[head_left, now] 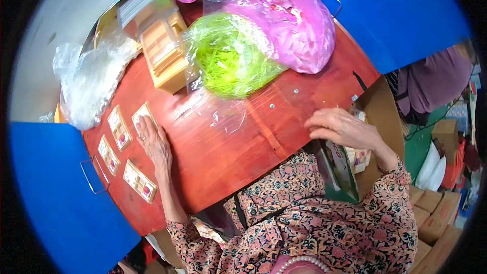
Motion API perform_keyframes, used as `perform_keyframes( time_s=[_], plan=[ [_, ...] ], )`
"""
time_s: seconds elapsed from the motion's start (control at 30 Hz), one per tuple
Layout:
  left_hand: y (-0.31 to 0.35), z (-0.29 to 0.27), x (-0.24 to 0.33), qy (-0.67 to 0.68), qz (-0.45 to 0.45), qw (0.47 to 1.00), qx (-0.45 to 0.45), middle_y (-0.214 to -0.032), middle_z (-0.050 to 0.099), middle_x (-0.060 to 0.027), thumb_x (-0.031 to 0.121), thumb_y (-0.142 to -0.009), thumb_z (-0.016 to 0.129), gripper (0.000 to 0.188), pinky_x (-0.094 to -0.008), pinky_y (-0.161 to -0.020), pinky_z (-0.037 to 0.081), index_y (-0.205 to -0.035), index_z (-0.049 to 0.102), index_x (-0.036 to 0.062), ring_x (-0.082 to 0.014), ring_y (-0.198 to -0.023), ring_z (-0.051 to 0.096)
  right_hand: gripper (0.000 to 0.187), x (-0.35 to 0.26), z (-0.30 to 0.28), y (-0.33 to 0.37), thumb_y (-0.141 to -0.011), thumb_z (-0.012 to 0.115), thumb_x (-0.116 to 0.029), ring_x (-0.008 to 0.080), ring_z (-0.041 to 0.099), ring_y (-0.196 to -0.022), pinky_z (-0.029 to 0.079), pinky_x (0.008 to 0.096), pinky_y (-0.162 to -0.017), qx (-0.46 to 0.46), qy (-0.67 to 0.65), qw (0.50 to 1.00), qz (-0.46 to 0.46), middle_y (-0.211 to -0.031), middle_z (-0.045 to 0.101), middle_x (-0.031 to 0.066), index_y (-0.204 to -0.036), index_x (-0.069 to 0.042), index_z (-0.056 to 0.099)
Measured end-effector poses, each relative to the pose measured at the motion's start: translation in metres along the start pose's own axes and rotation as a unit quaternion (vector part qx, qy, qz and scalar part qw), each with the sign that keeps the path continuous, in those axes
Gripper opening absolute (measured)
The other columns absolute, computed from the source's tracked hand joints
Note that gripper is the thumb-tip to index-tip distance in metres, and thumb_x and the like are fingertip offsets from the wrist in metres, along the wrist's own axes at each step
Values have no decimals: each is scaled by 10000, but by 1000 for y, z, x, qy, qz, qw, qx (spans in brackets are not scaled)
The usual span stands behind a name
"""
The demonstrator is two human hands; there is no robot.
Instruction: Applying adhesive labels or seals to small plastic product containers.
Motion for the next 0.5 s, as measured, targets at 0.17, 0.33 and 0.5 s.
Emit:
perform_keyframes(
  time_s=[0.17, 0.33, 0.5],
  plan=[
    [-1, -1, 8, 20, 1, 1000, 3, -1434, 243, -145, 202, -899, 435, 511, -505, -1058, 145, -1362, 293, 38, -304, -1342, 176, 252, 3, 12, -25, -832, 565, -191, 304, 523, -881, 412, 380, -776, 135, 96, 981, -103, -892, 535, 129, -1001, -5, 539],
    [1, 0, 7, 12, 0, 1000, 20, -1429, 250, -146, 219, -910, 421, 485, -518, -1048, 170, -1343, 318, 25, -306, -1328, 214, 259, -18, 14, -48, -822, 578, -179, 324, 522, -818, 418, 395, -740, 123, 49, 976, -174, -838, 521, 146, -992, 10, 532],
    [0, -1, 5, 23, 14, 999, 39, -1419, 268, -152, 210, -903, 446, 495, -496, -1055, 173, -1342, 317, 24, -318, -1320, 227, 263, -14, 12, -60, -811, 590, -166, 324, 521, -797, 418, 390, -716, 176, 72, 961, -202, -824, 521, 147, -989, 18, 529]
  ],
)
Point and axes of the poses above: each hand's wrist, its own y-axis away from the middle knuckle, its own z-axis out of the palm, x = y × z, the point moved 2 cm from there along -y, towards the middle knuckle
